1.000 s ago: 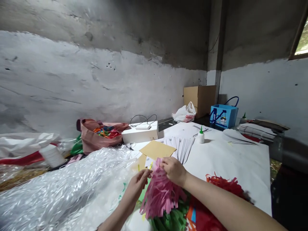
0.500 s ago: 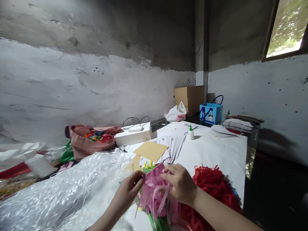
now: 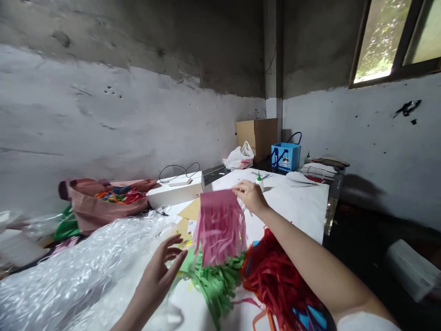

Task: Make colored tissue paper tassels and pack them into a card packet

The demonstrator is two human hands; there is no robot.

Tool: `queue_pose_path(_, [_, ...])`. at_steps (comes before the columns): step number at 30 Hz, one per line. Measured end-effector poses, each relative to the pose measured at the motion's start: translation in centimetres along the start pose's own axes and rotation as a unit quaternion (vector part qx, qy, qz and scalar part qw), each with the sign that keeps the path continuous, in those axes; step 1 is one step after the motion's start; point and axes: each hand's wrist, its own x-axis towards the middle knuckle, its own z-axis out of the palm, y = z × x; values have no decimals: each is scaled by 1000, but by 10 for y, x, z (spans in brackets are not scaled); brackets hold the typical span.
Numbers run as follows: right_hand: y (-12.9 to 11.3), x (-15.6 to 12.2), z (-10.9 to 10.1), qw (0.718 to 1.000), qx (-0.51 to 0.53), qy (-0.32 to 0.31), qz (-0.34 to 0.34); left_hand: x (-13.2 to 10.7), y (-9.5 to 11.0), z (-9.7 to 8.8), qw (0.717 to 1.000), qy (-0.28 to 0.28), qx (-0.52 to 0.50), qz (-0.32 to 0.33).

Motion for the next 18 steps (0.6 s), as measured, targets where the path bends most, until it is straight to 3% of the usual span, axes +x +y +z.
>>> queue_pose_path(3, [16,-2,-24,999,5,22,35,-5,-13,-2,1000,-11,-3,-15])
queue_pose_path(8, [51,-60,-37,994,24,-49,99,-22,-34,4,999,-38,21,-17])
queue_pose_path(12, [80,-87,-59,989,31,-19,140,-32,-50,8,999,-46,28,-6])
queue_pose_path(15, [86,-82,-103,989,40,32,138,-36,-57,2,998,-51,29,-12])
queue_pose_path(18, [71,-74,-165,990,41,65,119,-42,-66,-8,998,-51,29,-33])
